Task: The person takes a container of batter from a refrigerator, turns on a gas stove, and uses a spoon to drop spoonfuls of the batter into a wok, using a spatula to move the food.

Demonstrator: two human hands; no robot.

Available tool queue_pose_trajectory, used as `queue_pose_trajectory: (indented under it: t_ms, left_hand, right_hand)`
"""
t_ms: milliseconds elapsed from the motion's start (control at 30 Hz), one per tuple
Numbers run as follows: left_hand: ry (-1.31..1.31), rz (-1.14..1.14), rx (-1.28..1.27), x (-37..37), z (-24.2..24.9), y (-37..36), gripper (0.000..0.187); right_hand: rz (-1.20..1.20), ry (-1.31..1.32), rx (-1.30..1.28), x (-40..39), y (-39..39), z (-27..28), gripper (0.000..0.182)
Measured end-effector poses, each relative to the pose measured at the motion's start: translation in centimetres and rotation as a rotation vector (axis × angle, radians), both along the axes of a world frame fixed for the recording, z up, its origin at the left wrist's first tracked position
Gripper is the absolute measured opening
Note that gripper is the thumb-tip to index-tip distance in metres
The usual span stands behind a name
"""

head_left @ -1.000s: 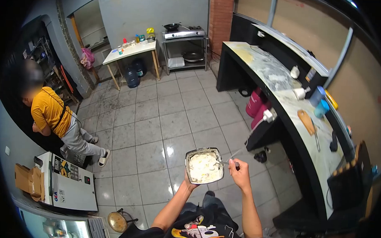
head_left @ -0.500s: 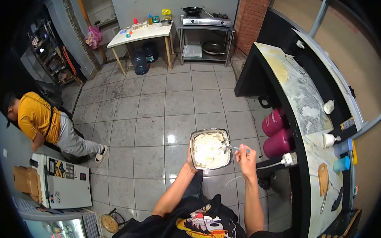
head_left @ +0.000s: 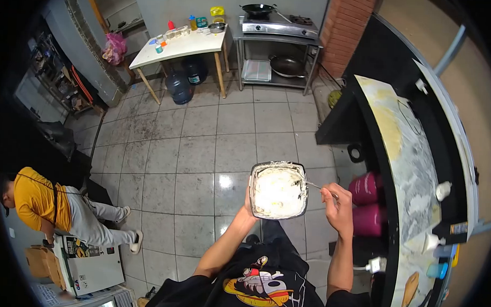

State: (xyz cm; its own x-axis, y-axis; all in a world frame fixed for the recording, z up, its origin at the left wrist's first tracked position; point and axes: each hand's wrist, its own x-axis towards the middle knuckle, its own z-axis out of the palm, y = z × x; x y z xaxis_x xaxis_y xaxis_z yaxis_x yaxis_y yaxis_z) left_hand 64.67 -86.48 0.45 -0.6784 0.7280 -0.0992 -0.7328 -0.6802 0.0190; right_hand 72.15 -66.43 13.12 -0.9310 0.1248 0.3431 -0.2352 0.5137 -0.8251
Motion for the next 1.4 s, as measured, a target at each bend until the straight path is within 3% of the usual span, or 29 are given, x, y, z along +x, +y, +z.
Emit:
queue_pose_trajectory:
  t_ms: [33, 167, 333, 433, 500, 667, 733, 833, 1000, 1167, 1267, 1367, 1400]
  left_hand:
    - [-0.001, 0.015, -0.004, -2.1, 0.2, 0.1, 0.067]
    - [0.07, 0.105, 0.009, -11.0, -0.5, 0.5, 0.073]
    - [0.157, 0.293, -0.082, -21.6, -0.8, 0.9, 0.074]
    - [-0.018, 0.371, -0.035, -27.0, -2.0, 0.2, 0.074]
    - [-0.023, 0.409, -0.053, -30.1, -2.0, -0.4, 0.074]
    - [-0.012, 0.405, -0.083, -39.5, -2.2, -0.2, 0.074]
    - [-0.005, 0.375, -0.097, -43.0, -2.4, -0.7, 0.074]
    - [-0.005, 0.325, -0.113, -49.4, -3.1, -1.3, 0.074]
    - [-0.016, 0.175, -0.126, -59.5, -1.4, -2.3, 0.073]
    - [0.034, 0.094, 0.001, -68.5, -3.5, -2.4, 0.074]
    - [-0.125, 0.087, -0.004, -73.0, -6.6, -2.8, 0.072]
    - [-0.152, 0.049, 0.025, -77.3, -5.7, -2.1, 0.071]
    - [-0.056, 0.078, -0.094, -78.2, -6.5, -2.1, 0.059]
  right_hand:
    - [0.016, 0.07, 0.107, -2.4, 0.3, -0.2, 0.014]
    - [0.097, 0.07, 0.027, -12.7, 0.5, -1.7, 0.011]
    - [0.361, 0.062, 0.06, -25.2, 1.3, -2.0, 0.008]
    - [0.485, 0.037, 0.097, -32.2, 2.1, -0.5, 0.007]
    - [0.429, 0.107, 0.118, -36.0, 2.3, 0.3, 0.006]
    - [0.412, 0.122, 0.18, -47.5, 1.2, -0.9, 0.005]
    - [0.52, 0.199, 0.034, -50.7, -0.6, -1.9, 0.004]
    - [0.626, 0.142, 0.104, -56.7, -0.9, -2.5, 0.004]
    - [0.456, -0.024, -0.019, -65.7, 1.0, -2.9, 0.004]
    - [0.396, 0.006, 0.024, -73.8, -0.6, -3.8, 0.011]
    - [0.415, -0.239, -0.039, -76.6, -0.7, -4.6, 0.017]
    - [0.286, -0.378, -0.153, -80.4, -0.5, -4.4, 0.016]
    - [0.33, -0.429, -0.168, -81.3, -0.1, -5.6, 0.019]
